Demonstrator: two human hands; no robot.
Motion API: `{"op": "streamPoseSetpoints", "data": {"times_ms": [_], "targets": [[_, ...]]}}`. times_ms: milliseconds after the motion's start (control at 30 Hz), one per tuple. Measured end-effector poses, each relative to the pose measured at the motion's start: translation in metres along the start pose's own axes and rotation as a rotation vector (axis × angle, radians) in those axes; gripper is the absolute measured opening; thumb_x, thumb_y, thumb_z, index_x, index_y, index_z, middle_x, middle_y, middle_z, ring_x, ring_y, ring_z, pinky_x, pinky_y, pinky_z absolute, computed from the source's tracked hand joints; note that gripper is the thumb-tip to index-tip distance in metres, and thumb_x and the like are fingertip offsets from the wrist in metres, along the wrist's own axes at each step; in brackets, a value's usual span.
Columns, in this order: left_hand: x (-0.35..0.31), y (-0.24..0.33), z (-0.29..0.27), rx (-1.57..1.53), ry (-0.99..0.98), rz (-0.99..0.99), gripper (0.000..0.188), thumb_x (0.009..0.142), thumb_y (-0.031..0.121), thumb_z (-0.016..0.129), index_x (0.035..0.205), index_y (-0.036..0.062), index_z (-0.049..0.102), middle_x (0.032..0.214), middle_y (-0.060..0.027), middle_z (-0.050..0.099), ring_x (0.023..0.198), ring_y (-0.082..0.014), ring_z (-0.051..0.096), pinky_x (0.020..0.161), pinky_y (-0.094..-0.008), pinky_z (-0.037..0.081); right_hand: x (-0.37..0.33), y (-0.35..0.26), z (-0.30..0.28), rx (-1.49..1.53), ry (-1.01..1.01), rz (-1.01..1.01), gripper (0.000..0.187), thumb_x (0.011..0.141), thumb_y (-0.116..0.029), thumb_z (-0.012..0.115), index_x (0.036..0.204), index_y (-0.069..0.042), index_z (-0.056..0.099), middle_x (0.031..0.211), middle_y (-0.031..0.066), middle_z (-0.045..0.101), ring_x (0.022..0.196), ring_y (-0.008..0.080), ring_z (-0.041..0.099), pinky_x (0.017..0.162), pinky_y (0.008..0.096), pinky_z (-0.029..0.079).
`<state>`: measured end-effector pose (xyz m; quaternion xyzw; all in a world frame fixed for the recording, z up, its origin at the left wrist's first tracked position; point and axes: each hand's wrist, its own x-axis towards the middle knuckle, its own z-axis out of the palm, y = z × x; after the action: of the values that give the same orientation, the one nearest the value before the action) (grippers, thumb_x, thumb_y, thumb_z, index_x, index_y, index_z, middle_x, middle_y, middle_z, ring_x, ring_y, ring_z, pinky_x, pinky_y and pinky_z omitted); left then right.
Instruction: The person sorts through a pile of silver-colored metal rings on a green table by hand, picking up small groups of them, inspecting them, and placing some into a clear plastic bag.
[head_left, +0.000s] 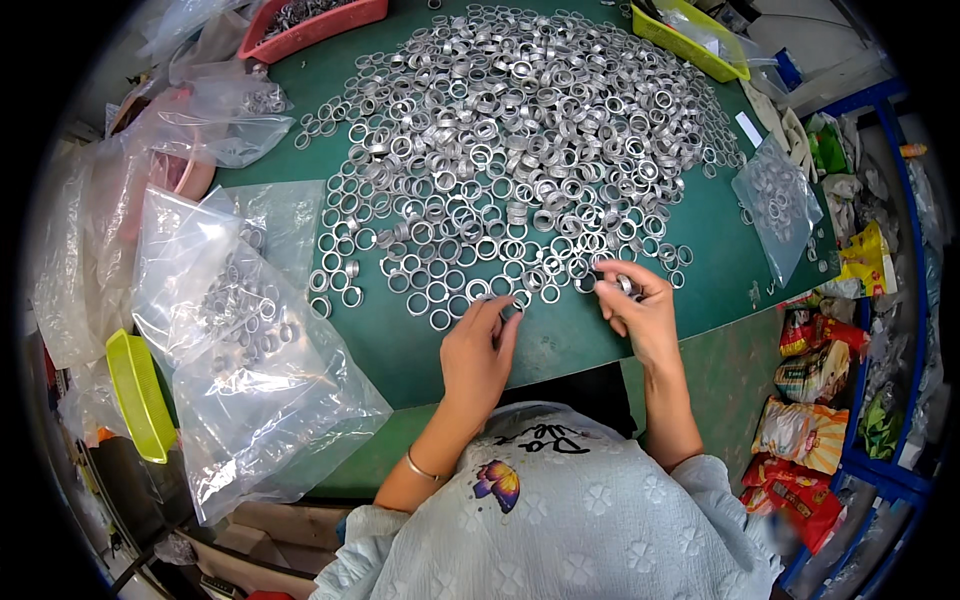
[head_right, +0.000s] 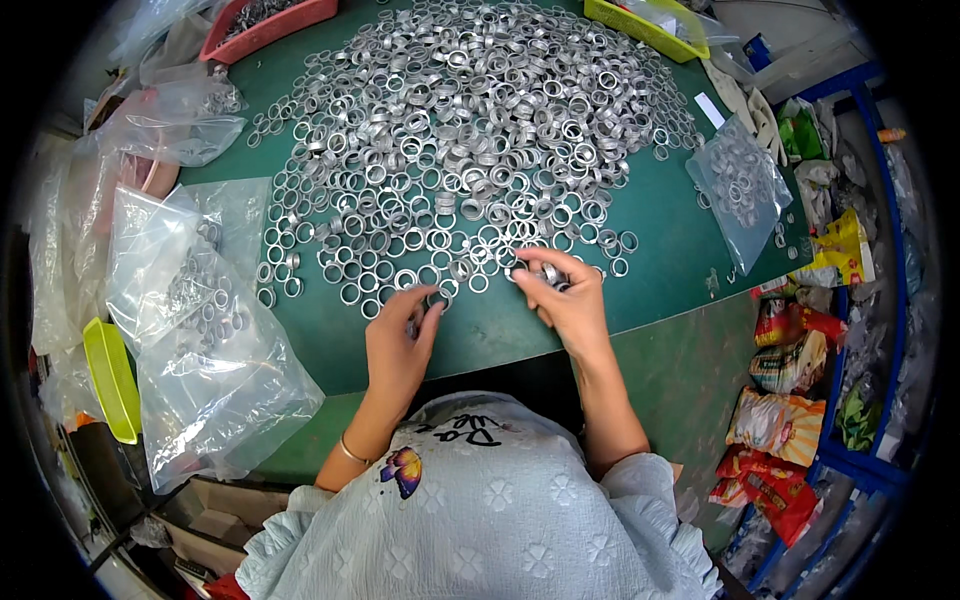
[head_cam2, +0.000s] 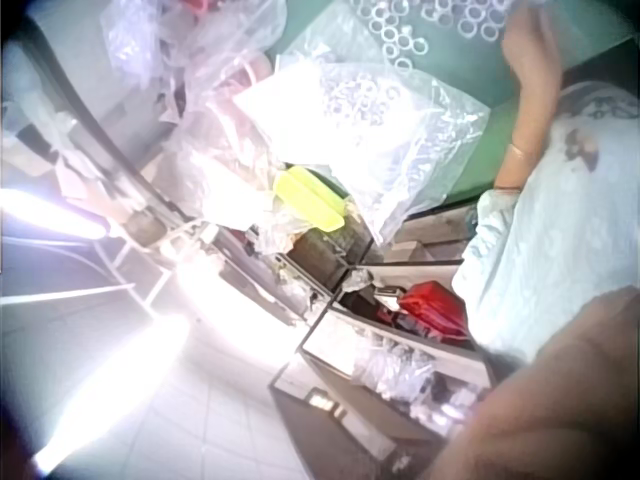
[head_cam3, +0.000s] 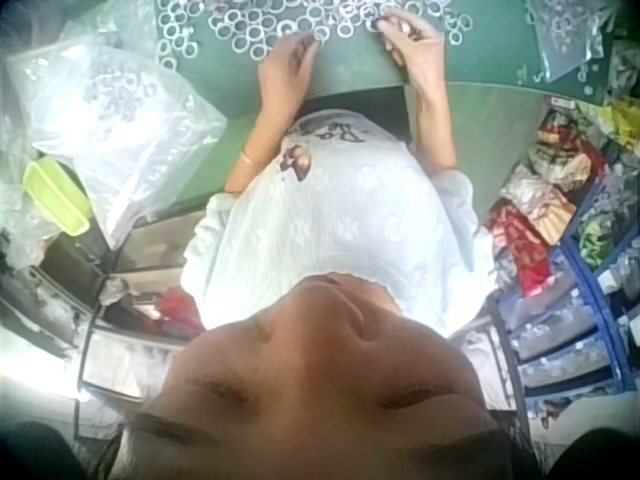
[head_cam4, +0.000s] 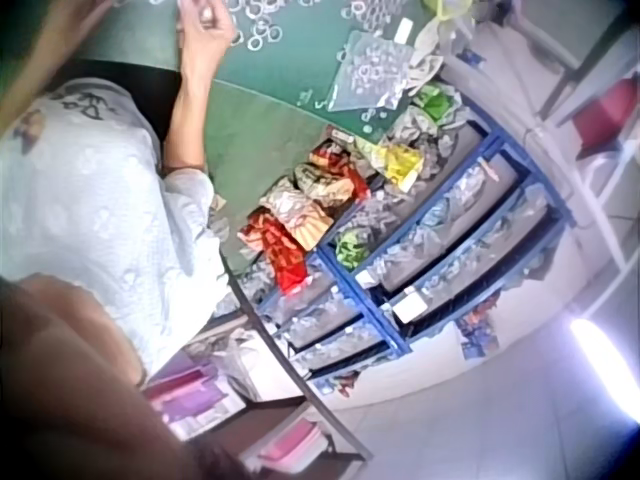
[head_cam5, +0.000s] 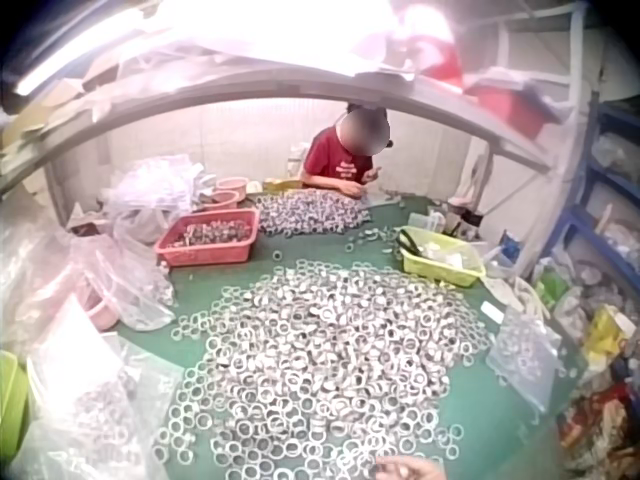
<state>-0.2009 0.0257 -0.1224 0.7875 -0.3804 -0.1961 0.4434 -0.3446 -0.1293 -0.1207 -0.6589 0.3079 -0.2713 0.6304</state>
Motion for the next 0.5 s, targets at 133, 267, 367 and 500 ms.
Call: {"op": "streamPoseSetpoints", "data": {"times_ms": [133, 267, 367, 500], "targets": [[0.019, 0.004, 0.013, 0.238, 0.000, 0.094, 0.016, 0.075, 0.013, 0.070, 0.090, 0.0090, 0.065, 0.065, -0.0039, 0.052, 0.053, -0.0221, 0.052, 0.050, -0.0320, 0.042, 0.007, -0.012, 0.028, -0.889, 0.116, -0.128, 0.034, 0.067, -0.008, 0.075, 0.100, -0.005, 0.066, 0.076, 0.0095, 0.056, 0.062, 0.0198, 0.056, 0.057, 0.0317, 0.045], [0.028, 0.001, 0.022, 0.335, -0.030, 0.167, 0.017, 0.075, 0.016, 0.070, 0.089, 0.0089, 0.065, 0.066, -0.0045, 0.053, 0.051, -0.0227, 0.053, 0.049, -0.0332, 0.042, 0.015, -0.006, 0.024, -0.750, 0.140, -0.191, 0.032, 0.067, -0.006, 0.074, 0.098, -0.004, 0.066, 0.076, 0.0104, 0.060, 0.064, 0.0196, 0.059, 0.058, 0.0319, 0.046], [0.032, -0.001, 0.024, 0.244, -0.015, 0.187, 0.014, 0.076, 0.015, 0.067, 0.088, 0.0077, 0.064, 0.064, -0.0039, 0.052, 0.049, -0.0214, 0.050, 0.048, -0.0308, 0.042, 0.011, -0.007, 0.009, -0.136, 0.006, 0.068, 0.024, 0.076, -0.006, 0.069, 0.098, -0.001, 0.063, 0.070, 0.0049, 0.057, 0.054, 0.0116, 0.052, 0.044, 0.0260, 0.039], [0.032, 0.000, 0.011, -0.549, -0.199, -0.236, 0.013, 0.078, 0.015, 0.063, 0.080, 0.0035, 0.058, 0.065, -0.0024, 0.049, 0.047, -0.0154, 0.041, 0.043, -0.0244, 0.036, 0.004, -0.020, 0.007, 0.520, -0.150, 0.297, 0.022, 0.082, -0.005, 0.065, 0.102, 0.001, 0.058, 0.067, 0.0052, 0.055, 0.047, 0.0069, 0.044, 0.035, 0.0183, 0.025]]}}
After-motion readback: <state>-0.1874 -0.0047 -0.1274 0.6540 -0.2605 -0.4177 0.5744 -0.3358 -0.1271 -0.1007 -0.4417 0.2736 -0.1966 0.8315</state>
